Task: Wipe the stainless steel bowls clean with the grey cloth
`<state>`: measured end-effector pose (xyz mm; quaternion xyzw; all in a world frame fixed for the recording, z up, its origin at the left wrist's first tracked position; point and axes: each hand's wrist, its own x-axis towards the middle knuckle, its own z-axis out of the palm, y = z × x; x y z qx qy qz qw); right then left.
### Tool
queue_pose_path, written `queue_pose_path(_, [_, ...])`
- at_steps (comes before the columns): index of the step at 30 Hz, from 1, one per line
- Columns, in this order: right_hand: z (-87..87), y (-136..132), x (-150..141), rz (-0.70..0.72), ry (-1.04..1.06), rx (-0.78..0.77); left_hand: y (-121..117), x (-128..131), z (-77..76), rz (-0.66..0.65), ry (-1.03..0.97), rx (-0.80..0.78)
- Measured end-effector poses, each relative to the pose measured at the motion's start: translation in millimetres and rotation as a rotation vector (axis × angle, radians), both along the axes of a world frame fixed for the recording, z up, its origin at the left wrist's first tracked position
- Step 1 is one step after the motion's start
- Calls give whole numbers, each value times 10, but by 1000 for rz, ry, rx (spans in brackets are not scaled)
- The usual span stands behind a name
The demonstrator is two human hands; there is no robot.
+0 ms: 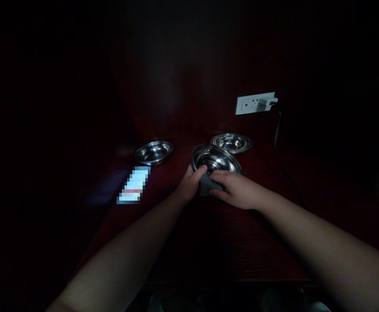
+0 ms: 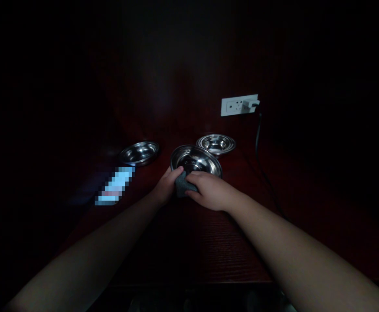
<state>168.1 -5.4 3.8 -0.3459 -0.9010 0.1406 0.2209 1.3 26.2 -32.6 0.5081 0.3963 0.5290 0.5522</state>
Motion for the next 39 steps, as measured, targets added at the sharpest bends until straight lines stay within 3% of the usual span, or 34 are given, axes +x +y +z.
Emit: queue_pose_path(39, [-8,3,-1,-3,13,25,6,-7,-31,-10,-82,-7])
